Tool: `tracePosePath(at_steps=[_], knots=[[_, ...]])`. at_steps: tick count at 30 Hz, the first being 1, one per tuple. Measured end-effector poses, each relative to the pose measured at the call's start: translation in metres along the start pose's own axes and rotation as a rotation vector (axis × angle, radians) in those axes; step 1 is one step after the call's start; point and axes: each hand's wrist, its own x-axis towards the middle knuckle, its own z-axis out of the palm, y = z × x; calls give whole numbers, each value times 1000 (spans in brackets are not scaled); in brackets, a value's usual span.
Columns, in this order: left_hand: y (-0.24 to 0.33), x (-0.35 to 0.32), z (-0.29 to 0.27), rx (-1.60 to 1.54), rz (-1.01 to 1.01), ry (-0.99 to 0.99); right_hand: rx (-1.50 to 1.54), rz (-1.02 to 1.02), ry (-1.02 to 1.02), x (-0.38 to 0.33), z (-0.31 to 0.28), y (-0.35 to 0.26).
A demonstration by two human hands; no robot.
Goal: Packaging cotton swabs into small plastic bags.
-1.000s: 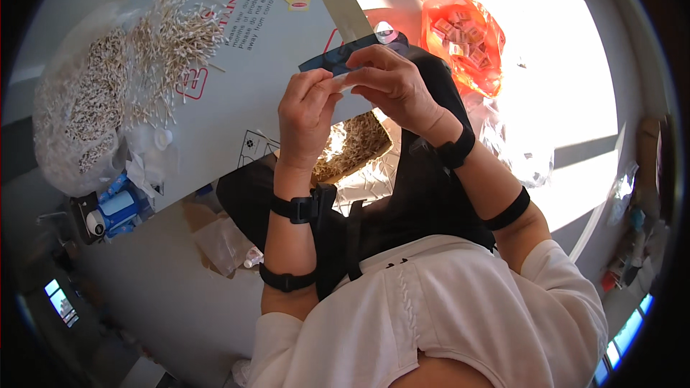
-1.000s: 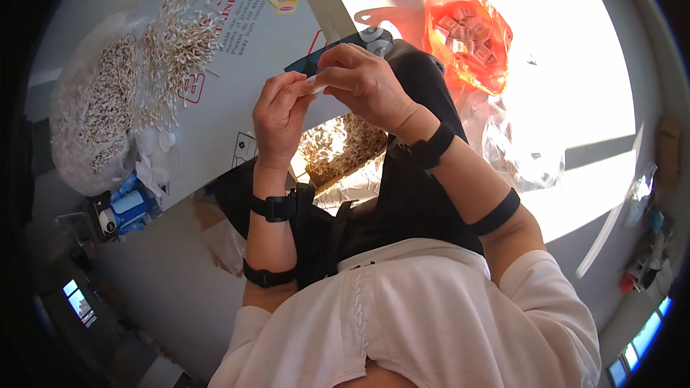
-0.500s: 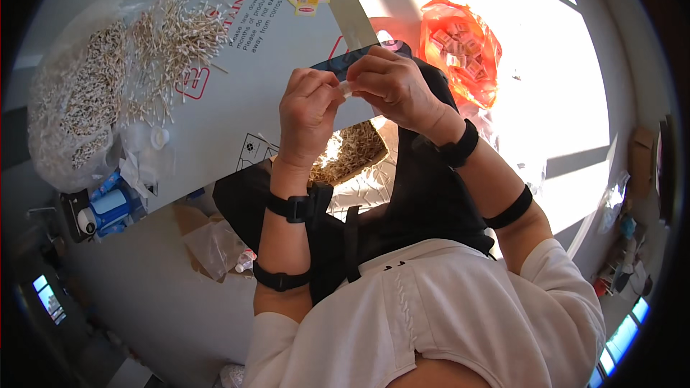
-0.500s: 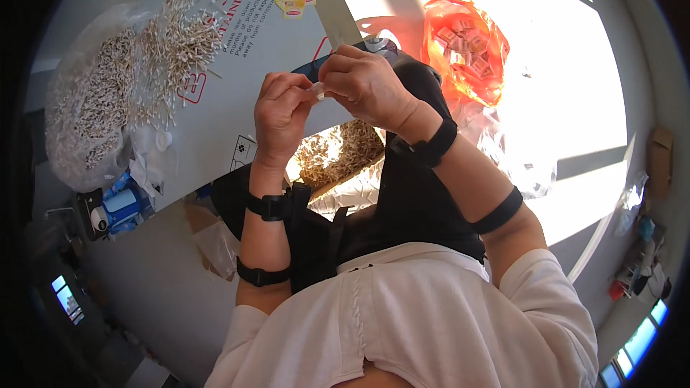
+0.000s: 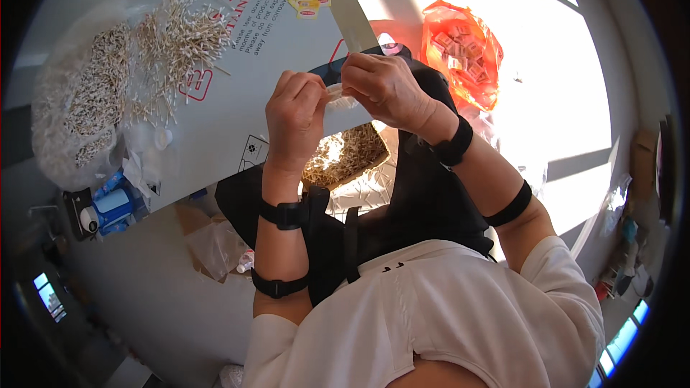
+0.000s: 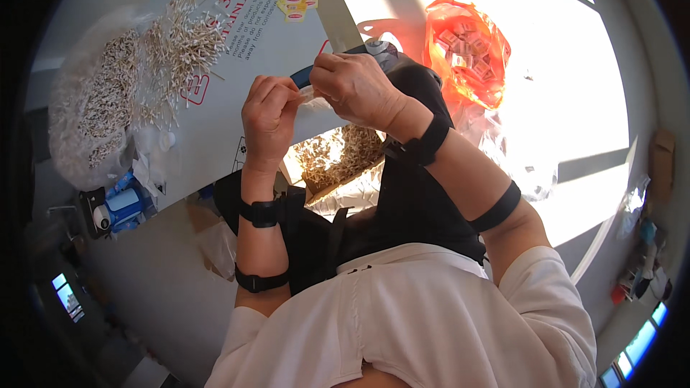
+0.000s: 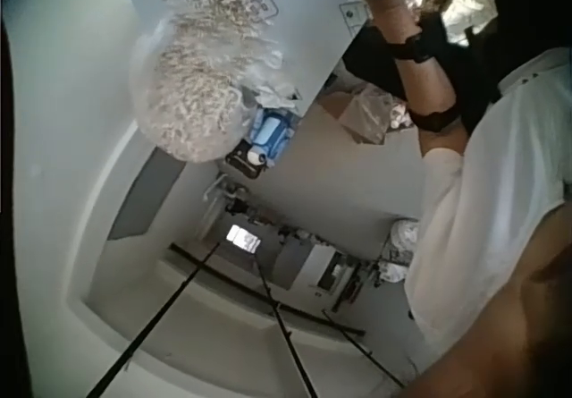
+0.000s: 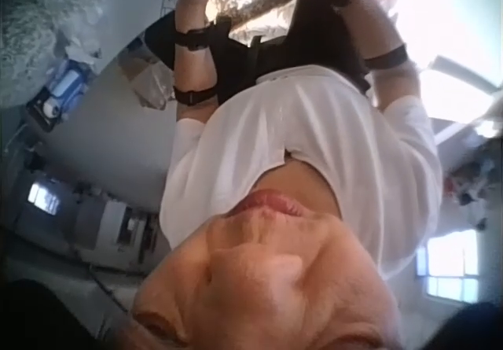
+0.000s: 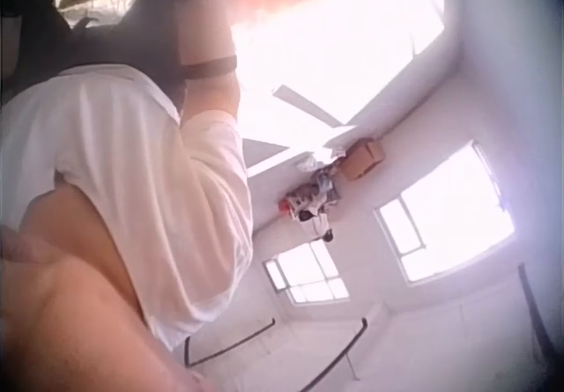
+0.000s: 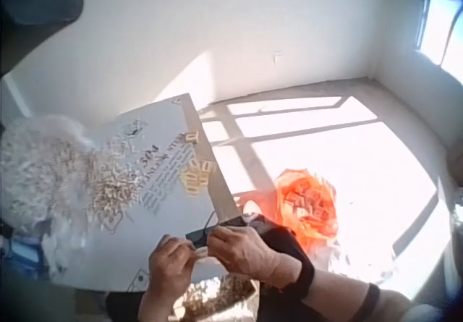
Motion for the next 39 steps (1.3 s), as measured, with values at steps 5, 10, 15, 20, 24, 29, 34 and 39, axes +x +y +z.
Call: tracePosePath(at_steps=[5,10,15,20,24,29,34,39], knots=[[-14,-10,9,-19,-38,28,45,17,-12,0,16,14],[-11,-15,10,-259,-290,-42,196,223,-25,-15,18,13],[-13,-21,13,-437,-434,-68,319,227,-23,-17,14,9],[-8,-20,19,-257,-344,-18,205,146,-11,-14,17,5],[-17,-20,14,-225,-413,-169,15,119,-23,-10,19,1],[-19,-27,6,-575,-684,-6,71,220,-28,-11,16,2],[-17,-33,8,-623,-679,64,154,233,-27,-12,18,-1],[-14,-26,9,-930,-877,176,229,246,-15,-12,20,1]])
